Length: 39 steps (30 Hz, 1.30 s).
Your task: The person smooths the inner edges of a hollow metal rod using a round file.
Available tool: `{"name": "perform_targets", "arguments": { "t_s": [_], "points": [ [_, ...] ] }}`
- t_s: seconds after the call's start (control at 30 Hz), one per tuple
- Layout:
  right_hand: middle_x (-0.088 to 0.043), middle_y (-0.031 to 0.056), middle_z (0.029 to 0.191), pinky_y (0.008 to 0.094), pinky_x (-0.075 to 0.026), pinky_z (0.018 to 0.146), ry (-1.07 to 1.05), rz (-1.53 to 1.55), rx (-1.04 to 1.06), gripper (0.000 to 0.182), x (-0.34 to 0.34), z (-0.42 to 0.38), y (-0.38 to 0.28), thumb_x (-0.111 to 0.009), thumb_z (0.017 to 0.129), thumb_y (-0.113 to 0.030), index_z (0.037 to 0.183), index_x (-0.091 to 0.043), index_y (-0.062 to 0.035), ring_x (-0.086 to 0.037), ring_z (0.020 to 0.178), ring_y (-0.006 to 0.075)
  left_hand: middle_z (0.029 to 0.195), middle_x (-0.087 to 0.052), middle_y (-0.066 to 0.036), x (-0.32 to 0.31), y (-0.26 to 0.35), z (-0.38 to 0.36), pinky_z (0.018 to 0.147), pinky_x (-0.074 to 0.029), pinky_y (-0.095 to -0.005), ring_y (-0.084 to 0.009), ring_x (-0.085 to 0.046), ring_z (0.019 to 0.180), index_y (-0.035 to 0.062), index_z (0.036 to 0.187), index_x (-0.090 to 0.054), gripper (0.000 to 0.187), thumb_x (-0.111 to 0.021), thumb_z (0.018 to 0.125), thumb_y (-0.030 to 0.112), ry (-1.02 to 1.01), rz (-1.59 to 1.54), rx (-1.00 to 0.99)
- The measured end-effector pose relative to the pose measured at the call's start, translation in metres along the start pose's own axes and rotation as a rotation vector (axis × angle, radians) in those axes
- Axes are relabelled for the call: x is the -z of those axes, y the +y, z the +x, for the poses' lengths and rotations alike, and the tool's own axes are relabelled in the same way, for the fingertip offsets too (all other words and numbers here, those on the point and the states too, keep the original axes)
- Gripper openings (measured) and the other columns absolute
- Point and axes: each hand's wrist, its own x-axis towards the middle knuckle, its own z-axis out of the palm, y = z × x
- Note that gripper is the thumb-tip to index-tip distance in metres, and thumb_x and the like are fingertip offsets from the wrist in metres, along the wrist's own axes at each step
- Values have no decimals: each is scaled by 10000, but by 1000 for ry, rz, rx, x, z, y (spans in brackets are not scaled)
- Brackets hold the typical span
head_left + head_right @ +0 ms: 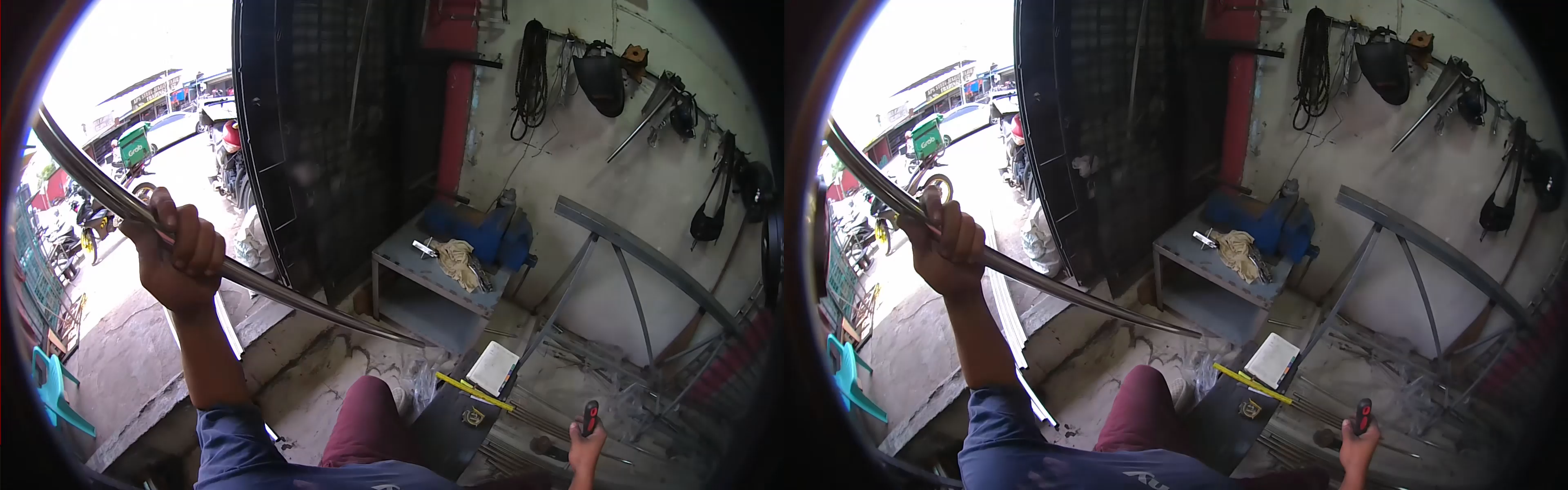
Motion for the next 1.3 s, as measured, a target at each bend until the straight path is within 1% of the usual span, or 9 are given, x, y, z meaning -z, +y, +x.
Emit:
{"name": "perform_targets", "arguments": {
  "t_s": [0.07, 0.23, 0.27, 0.33, 0.4, 0.47, 0.77, 1.0, 1.3],
  "points": [
    [-715, 70, 909, 362, -543, 874, -17, 33, -6, 262, 5, 1, -15, -768, 863, 6, 1115, -695, 2, -687, 845, 181, 623, -397, 31, -22, -25, 1, 451, -346, -271, -73, -358, 470, 84, 1024, -454, 543, -444, 1120, 618, -93, 57, 69],
    [-721, 94, 949, 270, -425, 662, 72, 300, 241, 451, -3, -42, -60, -736, 983, -239, 1348, -614, -3, -550, 669, 94, 704, -611, -84, -112, -110, -37, 559, -474, -355, -191, -623, 613, 7, 1036, -620, 432, -764, 1016, 414, -446, 289, 382],
    [-725, 110, 973, 240, -373, 579, 48, 260, 273, 531, 84, -56, -77, -719, 1015, -328, 1413, -576, -7, -488, 593, 55, 717, -654, -122, -130, -128, -51, 594, -505, -394, -240, -689, 660, -17, 1075, -650, 456, -781, 1003, 414, -594, 391, 448],
    [-718, 146, 1039, 201, -292, 483, 60, 658, 473, 712, 23, -11, -110, -686, 1048, -477, 1544, -463, -17, -367, 493, 1, 758, -687, -221, -125, -141, -42, 669, -542, -468, -396, -727, 728, -48, 1194, -632, 530, -736, 1026, 444, -888, 523, 578],
    [-687, 181, 1140, 191, -288, 476, -14, 794, 426, 879, 75, -44, -122, -684, 1026, -569, 1626, -345, -23, -344, 483, -2, 793, -690, -258, -145, -164, -53, 711, -546, -530, -471, -710, 796, -57, 1307, -590, 603, -621, 1079, 500, -1091, 416, 908],
    [-645, 215, 1257, 190, -339, 489, -150, 894, 376, 1018, 87, -43, -151, -715, 982, -631, 1660, -260, -22, -418, 513, 18, 817, -692, -277, -152, -200, -75, 736, -547, -554, -495, -705, 816, -51, 1275, -592, 599, -582, 1092, 520, -1114, 478, 832],
    [-713, 44, 1059, 223, -284, 450, 394, 453, -221, 529, 79, -38, -32, -691, 1066, -432, 1419, -550, -64, -373, 523, 13, 941, -722, -324, -164, -228, -199, 861, -581, -599, -533, -708, 966, -28, 1224, -603, 512, -579, 1077, 462, -1228, 548, 780],
    [-596, -20, 785, 264, -269, 436, 539, 646, -346, 330, 64, -33, 36, -726, 1053, -395, 1039, -671, -71, -404, 504, 38, 883, -735, -282, -126, -238, -229, 845, -588, -590, -481, -732, 928, 17, 1204, -658, 481, -631, 1038, 468, -1290, 697, 809],
    [-590, 40, 795, 300, -307, 359, 686, 416, -505, 288, 61, -20, 154, -749, 954, -107, 1181, -588, -35, -462, 448, 114, 891, -759, -224, -54, -280, -325, 855, -602, -547, -449, -753, 920, 74, 1174, -707, 529, -648, 999, 570, -1324, 851, 947]
  ]
}}
